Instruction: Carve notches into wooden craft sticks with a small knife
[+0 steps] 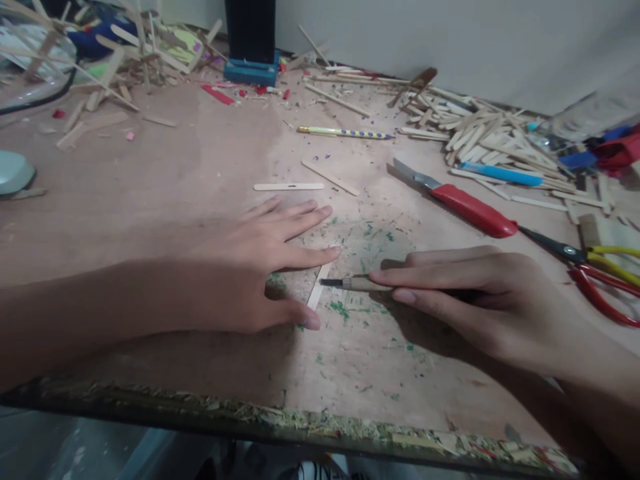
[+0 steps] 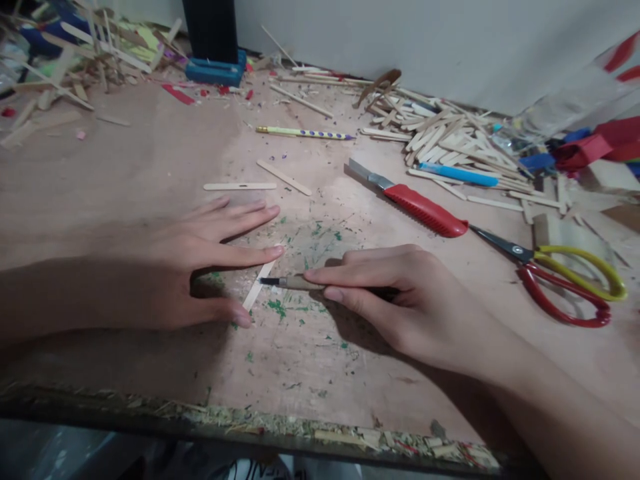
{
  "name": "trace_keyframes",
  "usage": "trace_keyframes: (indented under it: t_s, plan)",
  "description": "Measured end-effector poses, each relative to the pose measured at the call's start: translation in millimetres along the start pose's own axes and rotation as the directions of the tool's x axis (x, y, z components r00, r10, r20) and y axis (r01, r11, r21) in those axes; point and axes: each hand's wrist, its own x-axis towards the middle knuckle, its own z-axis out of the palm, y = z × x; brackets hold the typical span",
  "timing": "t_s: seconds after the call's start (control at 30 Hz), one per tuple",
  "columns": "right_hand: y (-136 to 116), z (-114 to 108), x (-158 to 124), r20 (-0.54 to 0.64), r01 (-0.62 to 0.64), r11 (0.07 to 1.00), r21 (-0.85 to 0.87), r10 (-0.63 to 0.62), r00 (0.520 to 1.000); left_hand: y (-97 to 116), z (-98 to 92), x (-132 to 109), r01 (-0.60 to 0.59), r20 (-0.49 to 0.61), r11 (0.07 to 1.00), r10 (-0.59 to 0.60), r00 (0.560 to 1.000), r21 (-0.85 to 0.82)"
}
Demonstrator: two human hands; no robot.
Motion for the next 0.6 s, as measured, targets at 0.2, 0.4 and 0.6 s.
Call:
trace_keyframes:
  t_s: [0.2, 0.4, 0.6]
  plan:
    - [0.5, -3.5, -0.4, 0.013, -0.032, 0.999, 0.006, 0.032, 0.999, -2.9, 1.3, -0.9, -0.016, -0.008, 1.000, 0.015, 1.000, -0.017]
    - [2.9, 2.2, 0.1, 0.011, -0.060, 0.998, 0.024, 0.060, 0.998, -5.4, 4.5, -1.4, -0.001, -0.011, 1.000, 0.001, 1.000, -0.029]
    - [0.3, 1.4, 3.2, 0.028, -0.081, 0.996, 0.039, 0.080, 0.996, -4.4, 4.2, -0.8, -0.003, -0.027, 1.000, 0.002, 1.000, -0.018]
